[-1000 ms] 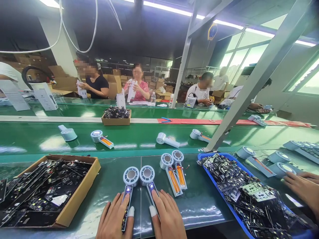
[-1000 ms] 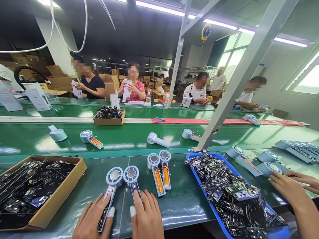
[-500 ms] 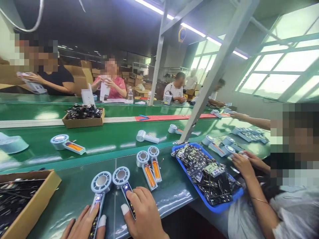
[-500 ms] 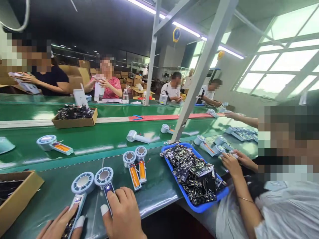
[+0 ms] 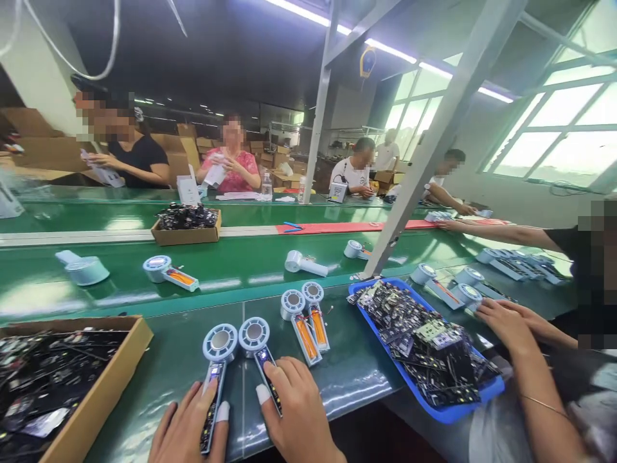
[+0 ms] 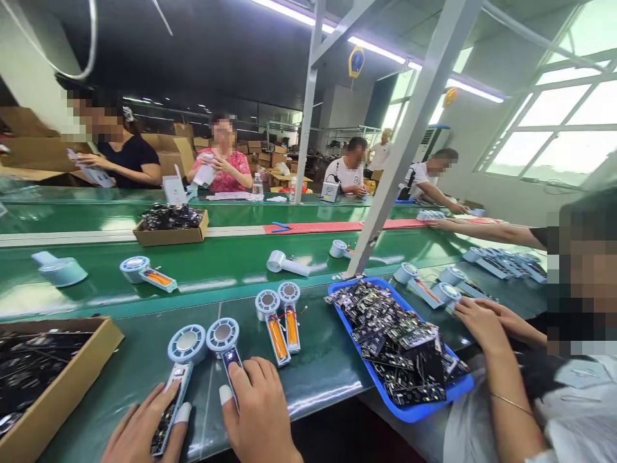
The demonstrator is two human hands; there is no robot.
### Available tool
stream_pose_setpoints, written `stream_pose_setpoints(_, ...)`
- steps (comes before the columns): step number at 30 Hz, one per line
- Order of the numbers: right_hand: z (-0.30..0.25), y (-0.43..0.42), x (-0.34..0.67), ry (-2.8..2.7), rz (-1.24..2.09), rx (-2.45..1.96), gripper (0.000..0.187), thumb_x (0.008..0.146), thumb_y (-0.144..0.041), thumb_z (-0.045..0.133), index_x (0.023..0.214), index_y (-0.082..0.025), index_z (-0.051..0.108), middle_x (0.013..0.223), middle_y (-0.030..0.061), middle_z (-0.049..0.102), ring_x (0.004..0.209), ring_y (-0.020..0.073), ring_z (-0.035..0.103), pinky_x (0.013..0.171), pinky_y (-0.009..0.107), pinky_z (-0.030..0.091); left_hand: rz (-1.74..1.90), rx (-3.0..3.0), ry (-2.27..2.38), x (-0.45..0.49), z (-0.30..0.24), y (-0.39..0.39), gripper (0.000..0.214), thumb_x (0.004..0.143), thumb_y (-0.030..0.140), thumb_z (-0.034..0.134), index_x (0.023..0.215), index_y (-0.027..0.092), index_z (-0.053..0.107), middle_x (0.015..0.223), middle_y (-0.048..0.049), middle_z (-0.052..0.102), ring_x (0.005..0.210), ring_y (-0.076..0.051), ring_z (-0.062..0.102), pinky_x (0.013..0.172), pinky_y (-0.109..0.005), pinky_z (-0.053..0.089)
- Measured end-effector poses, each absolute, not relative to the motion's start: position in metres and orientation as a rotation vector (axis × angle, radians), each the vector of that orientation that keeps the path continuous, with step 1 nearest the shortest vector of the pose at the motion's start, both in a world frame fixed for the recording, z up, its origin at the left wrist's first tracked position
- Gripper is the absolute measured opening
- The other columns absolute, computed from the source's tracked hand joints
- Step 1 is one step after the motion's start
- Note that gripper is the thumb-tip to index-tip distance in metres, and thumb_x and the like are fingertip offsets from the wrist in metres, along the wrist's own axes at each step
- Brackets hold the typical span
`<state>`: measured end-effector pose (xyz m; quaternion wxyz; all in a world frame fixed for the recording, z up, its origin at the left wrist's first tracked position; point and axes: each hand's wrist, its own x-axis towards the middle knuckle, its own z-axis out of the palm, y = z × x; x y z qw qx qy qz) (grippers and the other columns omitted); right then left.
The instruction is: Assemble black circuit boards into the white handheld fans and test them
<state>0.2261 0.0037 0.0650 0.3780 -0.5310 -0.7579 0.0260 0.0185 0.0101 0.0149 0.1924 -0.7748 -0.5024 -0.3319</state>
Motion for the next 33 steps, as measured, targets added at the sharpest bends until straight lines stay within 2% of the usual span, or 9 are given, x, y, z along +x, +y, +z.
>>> stream_pose_setpoints(6,0.058,0.006,0.230,-1.998,0.003,-1.301,0.041,0.086,-0.009,0.047,0.125,-0.018,0.053,0.109,0.0111,0.065,0.101,0.0294,0.061,0.086,0.047,0.056,-0.883,-2.164,-1.474,0.020,0.014,0.004,0.050,0.092,0.027,0.051,0.141,0.018,0.044,0.126,-0.0106,0.071,0.116,-0.028,0.066,0.103,-0.043,0.039)
stream_pose_setpoints(14,0.057,0.007,0.230,-2.001,-0.064,-1.283,0.040,0.086,-0.009,0.048,0.124,-0.019,0.053,0.108,0.0104,0.067,0.100,0.0291,0.063,0.084,0.045,0.057,-0.824,-2.178,-1.466,0.019,0.015,0.003,0.049,0.091,0.025,0.052,0.139,0.015,0.047,0.127,-0.0107,0.070,0.118,-0.029,0.064,0.105,-0.043,0.035)
stream_pose_setpoints(18,0.057,0.007,0.231,-2.011,-0.092,-1.285,0.042,0.085,-0.009,0.047,0.125,-0.018,0.052,0.107,0.0103,0.067,0.099,0.0286,0.064,0.083,0.044,0.058,-0.915,-2.201,-1.503,0.020,0.013,0.003,0.048,0.091,0.029,0.053,0.138,0.019,0.048,0.126,-0.0095,0.070,0.116,-0.029,0.065,0.101,-0.045,0.041)
stream_pose_setpoints(21,0.058,0.007,0.234,-2.042,-0.132,-1.268,0.044,0.086,-0.015,0.052,0.130,-0.016,0.049,0.111,0.0131,0.067,0.099,0.0294,0.065,0.083,0.044,0.059,-1.069,-2.166,-1.727,0.024,0.018,0.001,0.042,0.092,0.037,0.052,0.130,0.020,0.055,0.129,-0.0131,0.065,0.114,-0.031,0.065,0.095,-0.048,0.049)
stream_pose_setpoints(25,0.069,0.001,0.228,-2.129,-0.156,-1.307,0.052,0.083,-0.038,0.067,0.128,-0.017,0.053,0.117,0.0189,0.064,0.096,0.0334,0.067,0.078,0.045,0.060,-1.208,-2.371,-1.774,0.027,0.038,0.000,0.040,0.090,0.044,0.057,0.122,0.022,0.064,0.121,-0.0107,0.067,0.106,-0.026,0.070,0.084,-0.037,0.060)
stream_pose_setpoints(27,0.079,-0.002,0.215,-2.143,-0.082,-1.434,0.055,0.079,-0.047,0.071,0.122,-0.016,0.057,0.118,0.0221,0.063,0.097,0.0371,0.067,0.078,0.050,0.059,-1.311,-2.531,-1.750,0.028,0.048,0.006,0.037,0.093,0.044,0.051,0.120,0.025,0.067,0.118,-0.0073,0.070,0.104,-0.022,0.071,0.084,-0.031,0.060)
stream_pose_setpoints(30,0.094,0.006,0.188,-2.128,0.066,-1.703,0.059,0.080,-0.055,0.070,0.120,-0.013,0.060,0.130,0.0299,0.055,0.108,0.0436,0.062,0.085,0.057,0.053,-1.533,-2.546,-1.924,0.027,0.054,0.024,0.045,0.097,0.047,0.036,0.111,0.024,0.072,0.110,-0.0051,0.076,0.098,-0.022,0.074,0.084,-0.031,0.061)
stream_pose_setpoints(31,0.098,0.013,0.180,-2.117,0.114,-1.795,0.058,0.080,-0.055,0.071,0.117,-0.012,0.061,0.133,0.0312,0.053,0.111,0.0446,0.060,0.086,0.058,0.052,-1.603,-2.522,-1.992,0.024,0.053,0.032,0.049,0.097,0.050,0.032,0.105,0.023,0.073,0.104,-0.0051,0.078,0.092,-0.022,0.075,0.080,-0.032,0.061)
stream_pose_setpoints(33,0.102,0.029,0.169,-2.079,0.188,-1.937,0.042,0.082,-0.045,0.072,0.109,-0.014,0.064,0.129,0.0273,0.056,0.109,0.0403,0.060,0.086,0.054,0.052,-1.695,-2.418,-2.100,0.016,0.046,0.044,0.053,0.095,0.053,0.029,0.098,0.022,0.072,0.092,-0.0043,0.080,0.079,-0.022,0.076,0.074,-0.032,0.062)
